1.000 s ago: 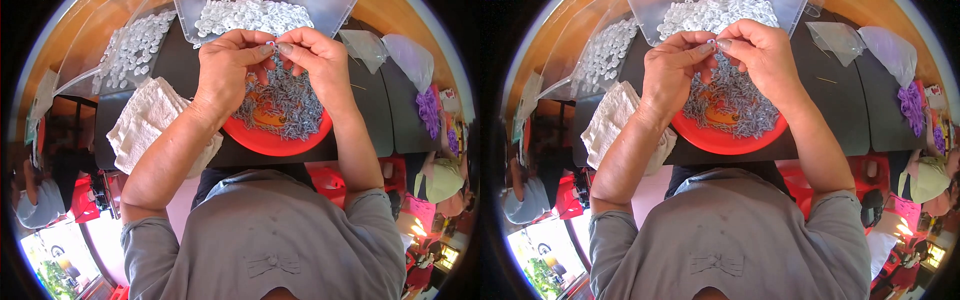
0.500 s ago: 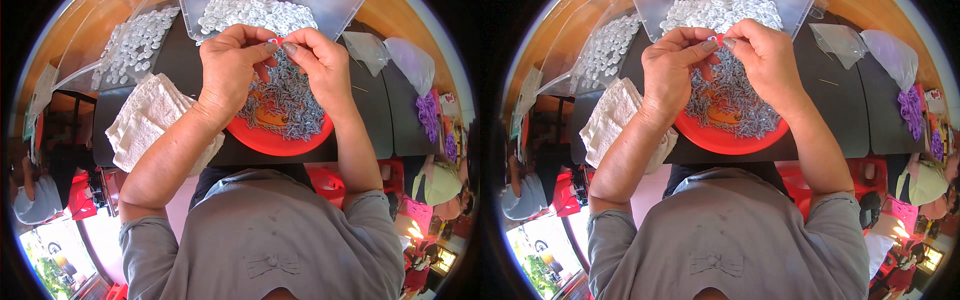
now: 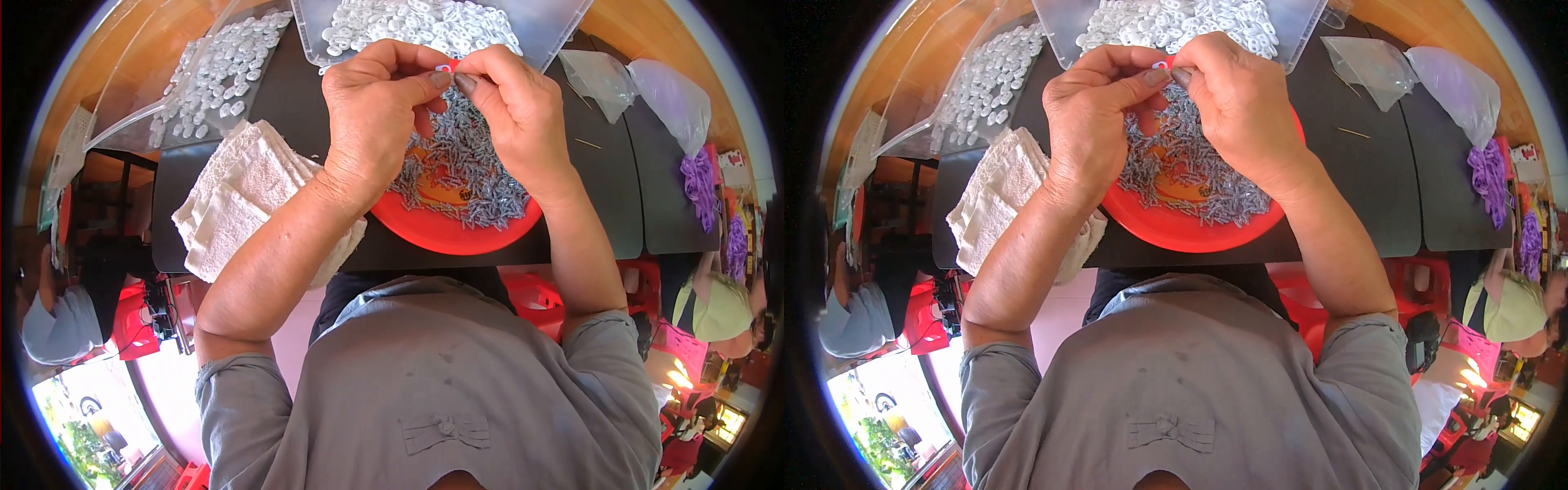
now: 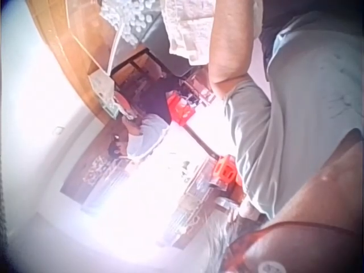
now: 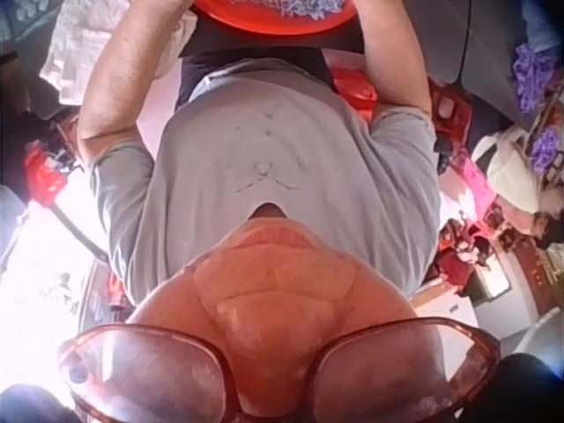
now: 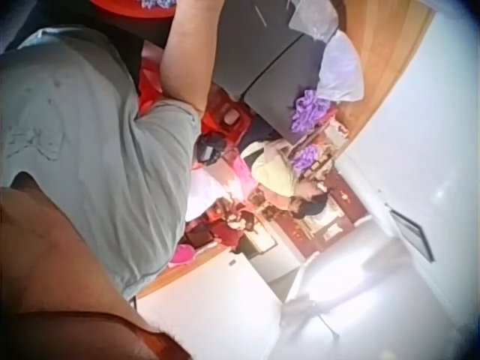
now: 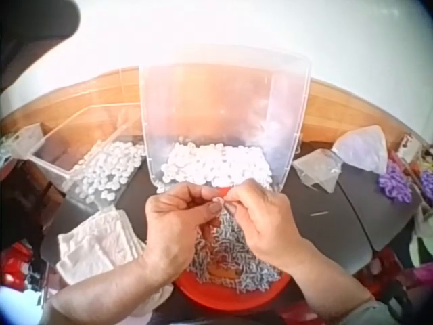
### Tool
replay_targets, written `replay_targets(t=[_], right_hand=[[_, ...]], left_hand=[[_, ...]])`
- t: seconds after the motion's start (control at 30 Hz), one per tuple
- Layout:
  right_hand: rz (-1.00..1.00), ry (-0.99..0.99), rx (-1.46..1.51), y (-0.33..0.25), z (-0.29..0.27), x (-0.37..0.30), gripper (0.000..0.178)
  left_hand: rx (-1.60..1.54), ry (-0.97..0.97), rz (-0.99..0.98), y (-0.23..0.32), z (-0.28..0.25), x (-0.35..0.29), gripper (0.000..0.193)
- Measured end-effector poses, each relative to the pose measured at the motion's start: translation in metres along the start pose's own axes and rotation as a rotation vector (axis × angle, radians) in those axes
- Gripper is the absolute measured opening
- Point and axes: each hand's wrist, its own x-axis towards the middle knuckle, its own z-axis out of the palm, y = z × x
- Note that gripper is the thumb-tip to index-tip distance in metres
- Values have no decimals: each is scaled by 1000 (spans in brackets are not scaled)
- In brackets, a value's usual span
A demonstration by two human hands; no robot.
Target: Assembling small metal pins into white plastic hardware components at a workbench.
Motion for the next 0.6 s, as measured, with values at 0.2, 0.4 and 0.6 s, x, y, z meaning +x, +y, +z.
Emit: replay_targets(t=[0.2,0.4,0.6], right_hand=[[112,-39,38,-3,-7,1,14],[108,-48,59,-5,-6,1,13],[-27,-6,18,0,-1,1,5]], left_hand=[[37,-37,-31,3,-3,-1,14],[34,-42,-31,4,-2,-2,13],[-13,15,-9,1,2,-1,5]])
